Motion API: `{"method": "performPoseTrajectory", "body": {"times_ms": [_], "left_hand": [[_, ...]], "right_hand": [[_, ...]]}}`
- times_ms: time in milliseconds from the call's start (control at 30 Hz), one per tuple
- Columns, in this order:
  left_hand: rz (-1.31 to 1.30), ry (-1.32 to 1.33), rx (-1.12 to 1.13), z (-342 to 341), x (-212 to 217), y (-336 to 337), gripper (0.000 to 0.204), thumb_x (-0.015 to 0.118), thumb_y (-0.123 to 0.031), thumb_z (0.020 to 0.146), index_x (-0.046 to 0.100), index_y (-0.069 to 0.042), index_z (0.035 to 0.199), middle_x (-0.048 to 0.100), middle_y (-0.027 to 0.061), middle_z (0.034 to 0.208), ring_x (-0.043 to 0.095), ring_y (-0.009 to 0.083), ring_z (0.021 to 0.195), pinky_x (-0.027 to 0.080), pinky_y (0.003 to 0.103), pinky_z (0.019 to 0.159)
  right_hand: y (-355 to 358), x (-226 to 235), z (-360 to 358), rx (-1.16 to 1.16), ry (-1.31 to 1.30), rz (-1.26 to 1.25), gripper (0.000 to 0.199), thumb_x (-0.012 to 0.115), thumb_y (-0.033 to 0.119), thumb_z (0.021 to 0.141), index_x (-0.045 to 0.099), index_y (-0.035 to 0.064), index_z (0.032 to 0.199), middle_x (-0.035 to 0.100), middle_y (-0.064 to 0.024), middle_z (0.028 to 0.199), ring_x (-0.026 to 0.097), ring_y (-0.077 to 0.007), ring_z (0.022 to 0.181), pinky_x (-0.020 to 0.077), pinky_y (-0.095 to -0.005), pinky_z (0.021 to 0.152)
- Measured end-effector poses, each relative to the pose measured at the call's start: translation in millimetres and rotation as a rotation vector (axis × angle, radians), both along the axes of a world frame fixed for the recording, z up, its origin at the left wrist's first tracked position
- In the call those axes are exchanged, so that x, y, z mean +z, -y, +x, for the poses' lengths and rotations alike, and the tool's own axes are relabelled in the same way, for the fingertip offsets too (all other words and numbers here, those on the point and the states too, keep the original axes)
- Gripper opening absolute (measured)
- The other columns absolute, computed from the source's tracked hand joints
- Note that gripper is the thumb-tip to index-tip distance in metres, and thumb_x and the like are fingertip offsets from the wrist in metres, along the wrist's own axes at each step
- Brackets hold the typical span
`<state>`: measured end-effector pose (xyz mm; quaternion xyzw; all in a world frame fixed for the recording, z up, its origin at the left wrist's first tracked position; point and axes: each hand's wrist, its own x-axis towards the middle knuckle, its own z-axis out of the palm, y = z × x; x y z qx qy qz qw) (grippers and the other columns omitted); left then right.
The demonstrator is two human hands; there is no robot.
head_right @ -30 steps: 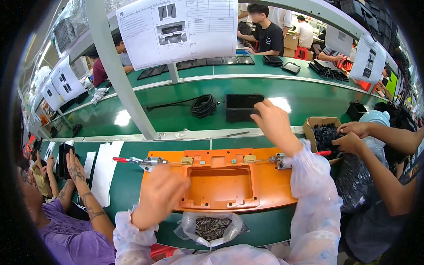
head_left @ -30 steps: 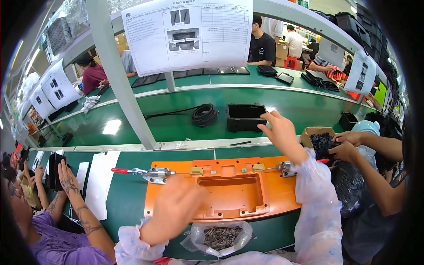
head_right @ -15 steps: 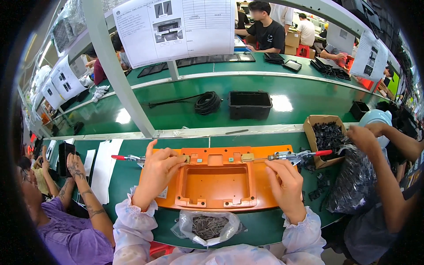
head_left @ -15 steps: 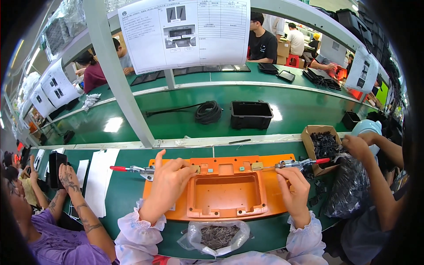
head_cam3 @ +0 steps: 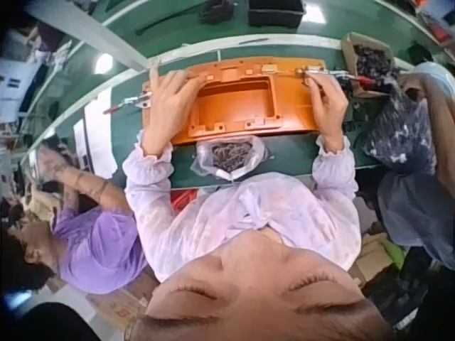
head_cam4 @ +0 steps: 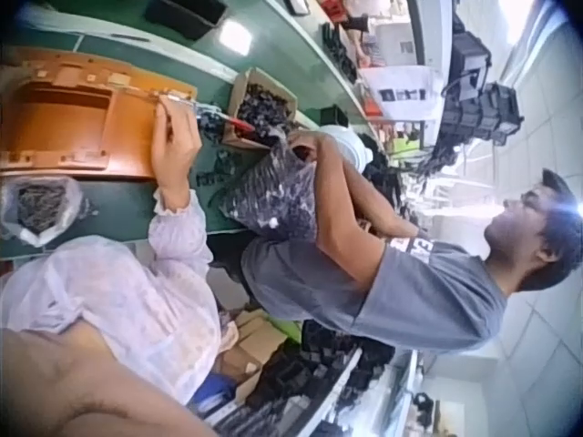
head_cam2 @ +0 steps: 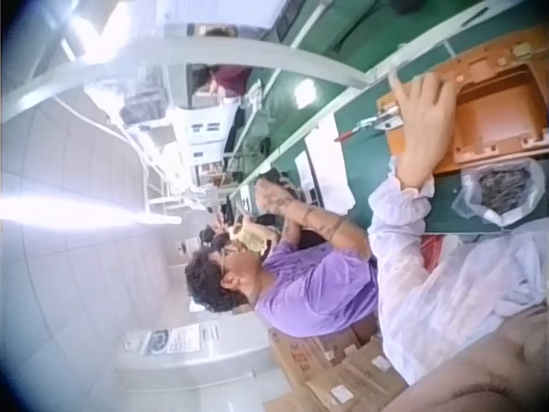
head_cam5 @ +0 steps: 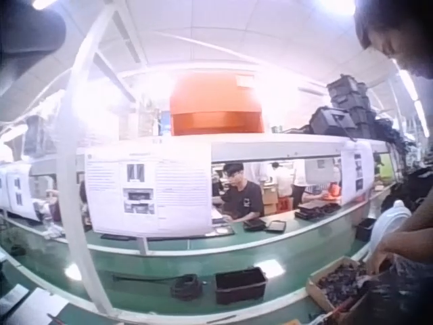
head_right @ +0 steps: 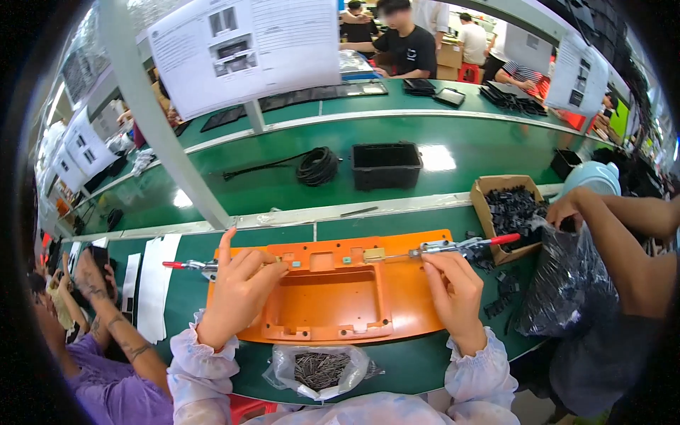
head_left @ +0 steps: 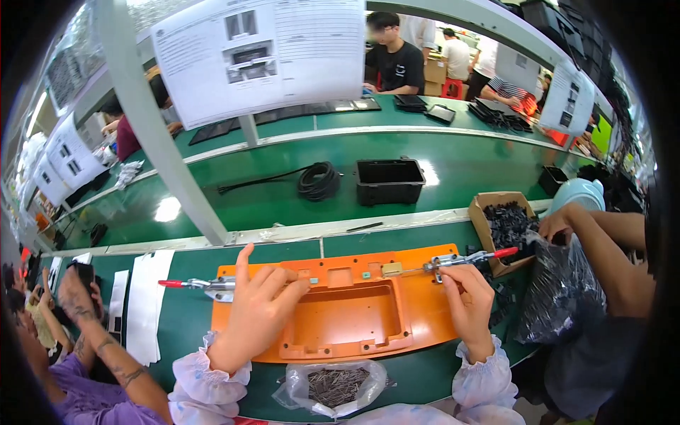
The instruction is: The person places a black box into an orange fixture, inserts small black components into the side slots, and pulls the fixture's levers to secure them. They then remove the assembled box from the fixture and set it aside on the workbench.
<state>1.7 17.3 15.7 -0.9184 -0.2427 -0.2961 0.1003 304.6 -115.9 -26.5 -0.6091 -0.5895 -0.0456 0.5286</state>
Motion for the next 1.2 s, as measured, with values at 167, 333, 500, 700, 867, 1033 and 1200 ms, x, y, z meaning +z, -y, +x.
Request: {"method": "performPoseTrajectory", "body": {"times_ms": [167,333,500,700,867,1033,1200], "left_hand": [[-0.055,0.042,-0.254,56.6,6.9,-3.5,0.015,0.074,-0.007,0.082,0.073,-0.01,0.096,0.063,0.0009,0.087,0.062,0.019,0.085,0.029,0.061,0.112],[-0.187,0.072,-0.373,104.9,-15.3,-18.6,0.009,0.069,-0.009,0.084,0.069,-0.01,0.092,0.054,0.0023,0.078,0.06,0.0203,0.081,0.028,0.064,0.113],[-0.216,0.058,-0.409,107.4,-22.4,-23.9,0.004,0.07,-0.012,0.087,0.07,-0.01,0.09,0.057,0.0018,0.079,0.06,0.0192,0.082,0.027,0.064,0.113],[-0.167,-0.007,-0.448,103.6,-16.4,-35.3,0.013,0.075,-0.01,0.081,0.074,-0.014,0.094,0.064,-0.0018,0.084,0.063,0.0164,0.085,0.029,0.062,0.114],[-0.122,-0.02,-0.524,104.4,-16.6,-36.7,0.018,0.073,-0.007,0.081,0.074,-0.012,0.098,0.062,0.0,0.086,0.062,0.0169,0.088,0.031,0.062,0.113],[-0.029,-0.161,-0.455,94.8,-16.5,-21.8,0.037,0.066,-0.007,0.078,0.067,-0.004,0.115,0.058,0.0072,0.103,0.057,0.0259,0.108,0.033,0.063,0.11],[-0.169,-0.223,-0.436,86.1,-10.3,-6.2,0.05,0.068,-0.009,0.082,0.058,0.001,0.13,0.052,0.0128,0.118,0.051,0.033,0.118,0.032,0.063,0.109]], "right_hand": [[1.0,5.7,2.9,0.018,-0.145,-0.042,0.013,0.064,-0.004,0.093,0.07,-0.0041,0.104,0.068,-0.0096,0.095,0.065,-0.0128,0.077,0.0486,-0.0209,0.064],[2.6,-4.7,5.9,0.046,-0.182,-0.019,0.015,0.069,-0.002,0.09,0.072,-0.0022,0.104,0.07,-0.0105,0.096,0.066,-0.0129,0.074,0.049,-0.0227,0.058],[6.4,-6.8,7.8,0.031,-0.151,-0.028,0.017,0.069,-0.001,0.089,0.073,-0.0005,0.106,0.071,-0.0104,0.096,0.062,-0.0116,0.068,0.046,-0.0229,0.054],[7.1,-1.1,4.3,0.078,-0.134,-0.1,0.016,0.066,-0.006,0.091,0.071,-0.0046,0.105,0.068,-0.0112,0.099,0.065,-0.0129,0.075,0.0519,-0.0222,0.062],[9.5,1.7,2.7,0.081,-0.103,-0.114,0.015,0.067,-0.005,0.089,0.072,-0.0035,0.103,0.069,-0.012,0.095,0.067,-0.0154,0.076,0.0527,-0.024,0.063],[6.9,3.3,1.0,0.097,-0.041,-0.042,0.015,0.07,-0.003,0.087,0.072,-0.0017,0.102,0.071,-0.0139,0.092,0.069,-0.022,0.079,0.0543,-0.0289,0.067],[6.5,-1.9,0.1,0.155,0.055,0.023,0.017,0.071,-0.001,0.086,0.073,-0.0007,0.103,0.071,-0.0144,0.093,0.071,-0.0264,0.081,0.0564,-0.0315,0.069]]}}
